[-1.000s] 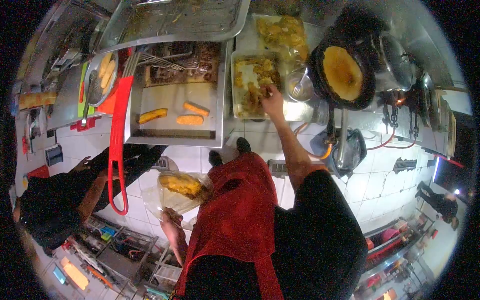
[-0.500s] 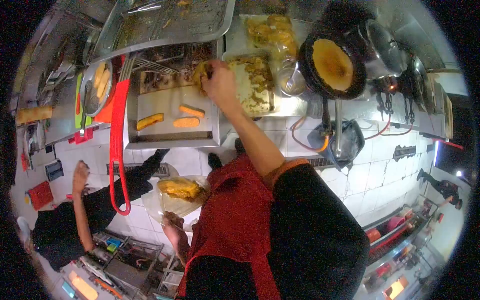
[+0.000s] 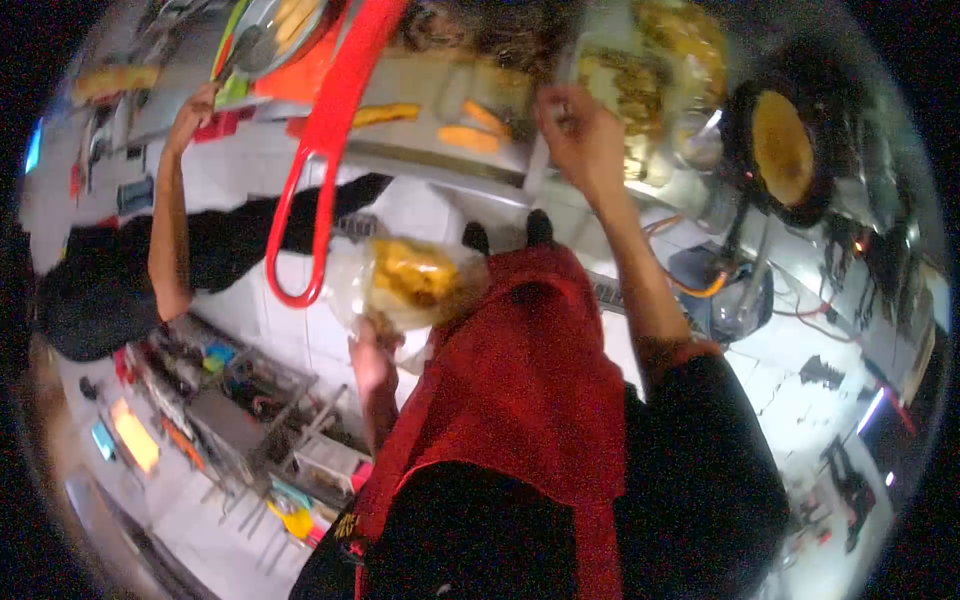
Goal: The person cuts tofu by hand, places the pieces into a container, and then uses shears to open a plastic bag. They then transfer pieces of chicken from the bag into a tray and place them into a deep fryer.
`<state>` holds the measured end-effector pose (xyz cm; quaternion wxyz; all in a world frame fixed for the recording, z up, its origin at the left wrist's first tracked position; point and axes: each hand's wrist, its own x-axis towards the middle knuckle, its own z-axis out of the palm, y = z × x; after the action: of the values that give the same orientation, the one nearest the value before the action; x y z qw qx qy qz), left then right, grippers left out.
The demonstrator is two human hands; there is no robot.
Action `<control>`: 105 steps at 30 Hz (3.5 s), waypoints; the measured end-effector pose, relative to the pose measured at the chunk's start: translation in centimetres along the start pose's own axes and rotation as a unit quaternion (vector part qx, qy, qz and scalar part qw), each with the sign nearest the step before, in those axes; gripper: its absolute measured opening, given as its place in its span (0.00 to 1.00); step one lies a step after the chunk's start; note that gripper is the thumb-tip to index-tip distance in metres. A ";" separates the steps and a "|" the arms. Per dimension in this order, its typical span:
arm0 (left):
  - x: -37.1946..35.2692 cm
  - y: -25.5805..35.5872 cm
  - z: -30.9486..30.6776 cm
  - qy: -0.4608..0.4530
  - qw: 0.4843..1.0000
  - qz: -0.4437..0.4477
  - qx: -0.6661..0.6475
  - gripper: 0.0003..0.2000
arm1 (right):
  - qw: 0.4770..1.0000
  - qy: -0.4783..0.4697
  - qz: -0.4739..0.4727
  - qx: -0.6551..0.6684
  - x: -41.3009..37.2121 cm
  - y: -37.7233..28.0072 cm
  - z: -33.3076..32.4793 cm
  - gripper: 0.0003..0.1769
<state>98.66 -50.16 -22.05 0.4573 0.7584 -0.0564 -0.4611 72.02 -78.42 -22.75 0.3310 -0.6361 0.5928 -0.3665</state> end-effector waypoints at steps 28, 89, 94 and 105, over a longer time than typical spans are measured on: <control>-9.1 8.4 19.8 -0.491 0.807 0.175 0.276 0.15 | 0.958 -0.125 0.091 -0.242 -17.7 -4.1 -11.8 0.43; 8.7 5.1 50.3 -0.366 0.739 0.310 0.473 0.22 | 0.755 0.168 0.211 0.598 -8.0 13.6 -15.2 0.27; 3.3 6.3 43.6 -0.298 0.715 0.537 0.333 0.23 | 0.783 0.147 0.230 0.559 -8.9 10.6 -15.6 0.28; -2.0 12.6 32.5 -0.541 0.613 0.519 0.250 0.25 | 0.891 -0.052 0.173 0.416 -7.8 4.6 -14.1 0.30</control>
<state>77.35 -77.29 -16.46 0.2995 0.3000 -0.7907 -0.4417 57.36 -70.78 -20.09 0.6537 -0.3456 0.4691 -0.4830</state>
